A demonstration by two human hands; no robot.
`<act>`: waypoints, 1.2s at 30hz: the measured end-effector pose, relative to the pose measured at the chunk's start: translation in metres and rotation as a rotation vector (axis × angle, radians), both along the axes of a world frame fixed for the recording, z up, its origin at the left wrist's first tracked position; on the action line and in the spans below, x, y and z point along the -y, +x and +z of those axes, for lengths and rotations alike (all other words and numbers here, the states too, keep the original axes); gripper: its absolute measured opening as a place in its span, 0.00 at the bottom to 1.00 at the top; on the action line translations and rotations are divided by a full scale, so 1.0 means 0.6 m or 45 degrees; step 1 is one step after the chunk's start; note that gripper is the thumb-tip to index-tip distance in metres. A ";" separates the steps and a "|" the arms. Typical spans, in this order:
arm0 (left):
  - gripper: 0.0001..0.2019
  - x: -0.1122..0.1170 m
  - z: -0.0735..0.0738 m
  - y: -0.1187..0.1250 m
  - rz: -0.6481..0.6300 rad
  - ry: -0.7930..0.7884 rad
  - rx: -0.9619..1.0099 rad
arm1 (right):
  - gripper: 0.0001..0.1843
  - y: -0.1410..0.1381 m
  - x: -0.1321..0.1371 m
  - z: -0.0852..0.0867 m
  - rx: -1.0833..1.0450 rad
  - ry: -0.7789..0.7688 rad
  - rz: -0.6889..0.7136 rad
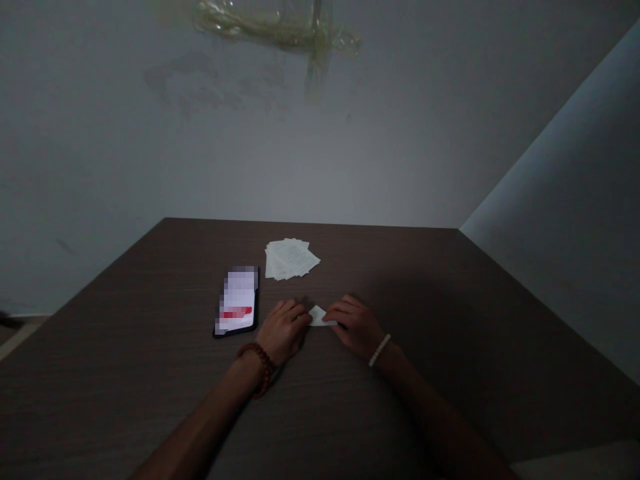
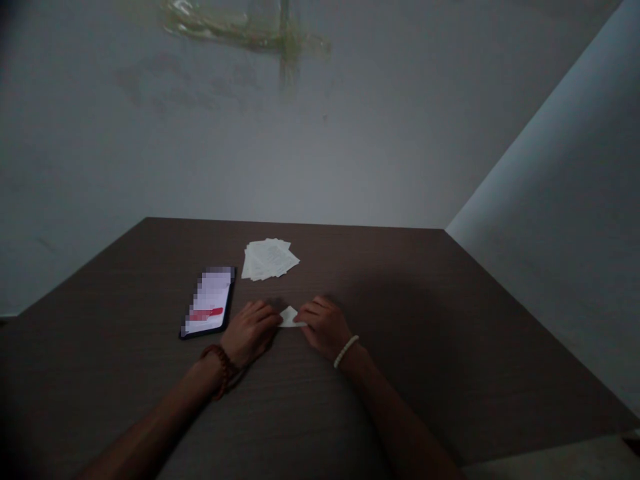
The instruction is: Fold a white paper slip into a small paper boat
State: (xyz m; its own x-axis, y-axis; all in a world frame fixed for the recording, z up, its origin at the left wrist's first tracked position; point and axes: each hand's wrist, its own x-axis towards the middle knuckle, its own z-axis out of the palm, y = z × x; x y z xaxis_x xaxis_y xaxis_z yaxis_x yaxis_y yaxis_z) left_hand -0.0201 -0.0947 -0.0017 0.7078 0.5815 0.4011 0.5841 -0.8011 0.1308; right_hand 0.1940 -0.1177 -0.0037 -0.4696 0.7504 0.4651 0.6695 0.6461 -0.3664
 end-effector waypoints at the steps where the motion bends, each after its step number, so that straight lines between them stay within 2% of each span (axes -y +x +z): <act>1: 0.08 -0.001 0.000 -0.001 -0.001 -0.013 -0.011 | 0.11 0.000 0.000 -0.001 0.016 -0.009 -0.006; 9: 0.09 0.001 0.009 -0.002 -0.019 -0.076 -0.026 | 0.09 0.012 0.001 -0.003 0.100 -0.077 -0.098; 18: 0.09 -0.005 -0.004 -0.013 -0.045 -0.078 0.063 | 0.05 0.032 0.001 0.000 0.096 -0.046 -0.057; 27: 0.09 0.000 0.006 -0.007 -0.022 -0.112 0.044 | 0.02 0.029 0.002 0.001 -0.009 -0.115 -0.093; 36: 0.11 -0.008 -0.007 -0.001 0.044 -0.181 0.152 | 0.04 0.015 -0.001 -0.004 -0.050 -0.120 -0.195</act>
